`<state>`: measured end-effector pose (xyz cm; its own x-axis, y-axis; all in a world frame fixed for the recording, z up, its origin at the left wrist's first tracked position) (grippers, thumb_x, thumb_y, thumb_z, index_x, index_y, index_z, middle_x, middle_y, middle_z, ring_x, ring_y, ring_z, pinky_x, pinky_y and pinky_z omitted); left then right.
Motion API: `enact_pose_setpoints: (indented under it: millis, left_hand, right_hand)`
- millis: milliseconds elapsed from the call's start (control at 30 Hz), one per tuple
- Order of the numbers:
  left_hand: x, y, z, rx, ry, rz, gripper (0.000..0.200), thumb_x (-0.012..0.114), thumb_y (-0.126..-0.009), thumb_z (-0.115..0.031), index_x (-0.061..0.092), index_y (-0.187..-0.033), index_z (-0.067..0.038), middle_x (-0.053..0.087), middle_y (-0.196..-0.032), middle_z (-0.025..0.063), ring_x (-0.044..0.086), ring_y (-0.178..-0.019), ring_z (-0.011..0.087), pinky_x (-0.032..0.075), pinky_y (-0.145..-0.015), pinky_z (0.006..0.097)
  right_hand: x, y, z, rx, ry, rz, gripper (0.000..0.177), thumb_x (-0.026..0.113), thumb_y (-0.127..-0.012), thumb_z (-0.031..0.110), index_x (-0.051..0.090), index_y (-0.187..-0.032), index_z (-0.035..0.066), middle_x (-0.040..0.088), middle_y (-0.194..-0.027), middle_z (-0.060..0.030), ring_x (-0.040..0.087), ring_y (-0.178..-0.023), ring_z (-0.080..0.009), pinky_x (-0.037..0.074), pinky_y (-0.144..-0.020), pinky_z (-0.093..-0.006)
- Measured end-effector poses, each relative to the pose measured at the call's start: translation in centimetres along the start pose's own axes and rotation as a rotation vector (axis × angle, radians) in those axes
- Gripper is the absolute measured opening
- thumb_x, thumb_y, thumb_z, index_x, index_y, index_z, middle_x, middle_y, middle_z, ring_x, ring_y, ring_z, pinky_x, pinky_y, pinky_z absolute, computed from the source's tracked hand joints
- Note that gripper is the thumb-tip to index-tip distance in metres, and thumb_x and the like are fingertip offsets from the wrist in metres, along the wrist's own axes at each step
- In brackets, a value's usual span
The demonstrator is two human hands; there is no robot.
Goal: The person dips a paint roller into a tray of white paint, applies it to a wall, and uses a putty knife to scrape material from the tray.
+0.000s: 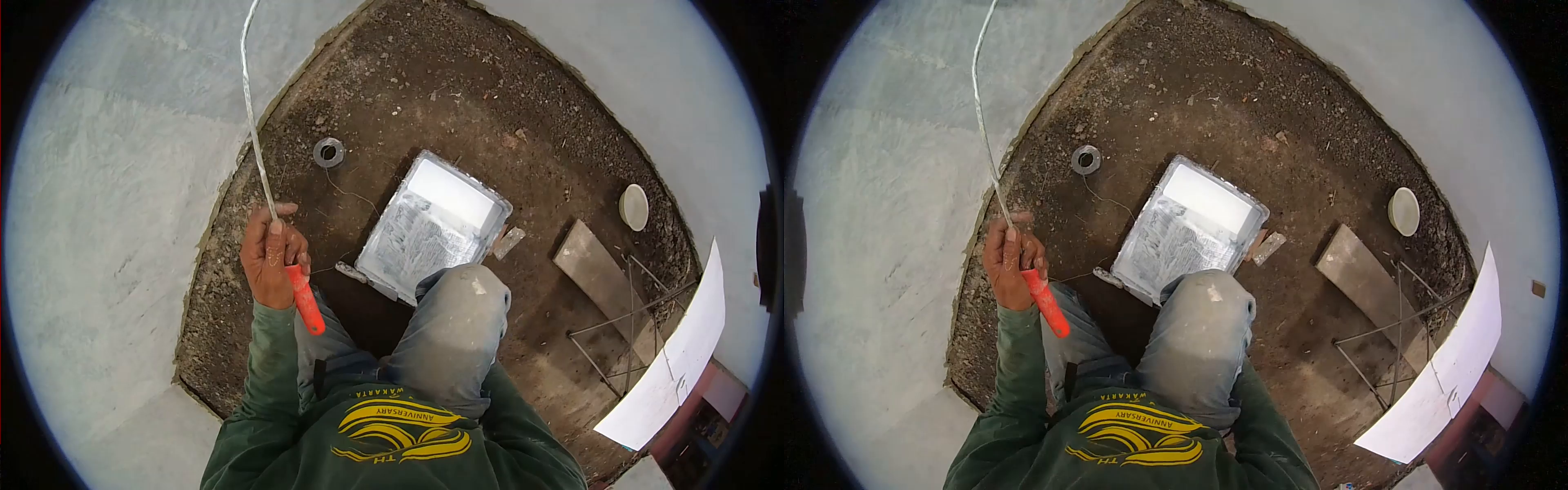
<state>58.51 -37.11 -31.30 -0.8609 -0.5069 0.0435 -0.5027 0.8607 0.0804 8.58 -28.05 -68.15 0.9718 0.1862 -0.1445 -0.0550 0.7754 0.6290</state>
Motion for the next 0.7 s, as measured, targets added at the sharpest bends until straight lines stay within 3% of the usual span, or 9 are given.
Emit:
enact_pose_setpoints:
  millis: [300, 700]
  left_hand:
    - [-0.5, 0.3, 1.5, -0.005, -0.029, -0.009, 0.026, 0.043, -0.098, -0.02, 0.052, -0.11, 0.001, 0.031, -0.056, -0.0035, 0.037, -0.047, 0.0065, 0.035, -0.039, 0.0212]
    - [-0.1, 0.1, 2.4, -0.029, -0.033, 0.028, 0.026, 0.045, -0.098, -0.022, 0.054, -0.109, 0.0, 0.033, -0.056, -0.0024, 0.039, -0.046, 0.0071, 0.036, -0.039, 0.0218]
  right_hand:
    - [-0.6, 0.8, -1.4, 0.103, -0.106, -0.027, 0.041, 0.056, -0.092, 0.032, 0.055, -0.119, 0.001, 0.062, -0.098, -0.0082, 0.062, -0.086, -0.0207, 0.053, -0.072, -0.0332]
    - [2.9, -1.1, 2.0, 0.174, -0.252, 0.022, 0.042, 0.057, -0.091, 0.032, 0.054, -0.12, 0.001, 0.062, -0.101, -0.0092, 0.062, -0.088, -0.0218, 0.053, -0.073, -0.0339]
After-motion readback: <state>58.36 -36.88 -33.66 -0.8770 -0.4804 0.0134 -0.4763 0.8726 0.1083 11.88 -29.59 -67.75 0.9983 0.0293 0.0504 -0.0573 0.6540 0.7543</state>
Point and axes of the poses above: each hand's wrist, its own y-axis away from the middle knuckle, its own x-axis out of the palm, z = x × y, the point moved 9 cm from there along -y, towards the middle knuckle
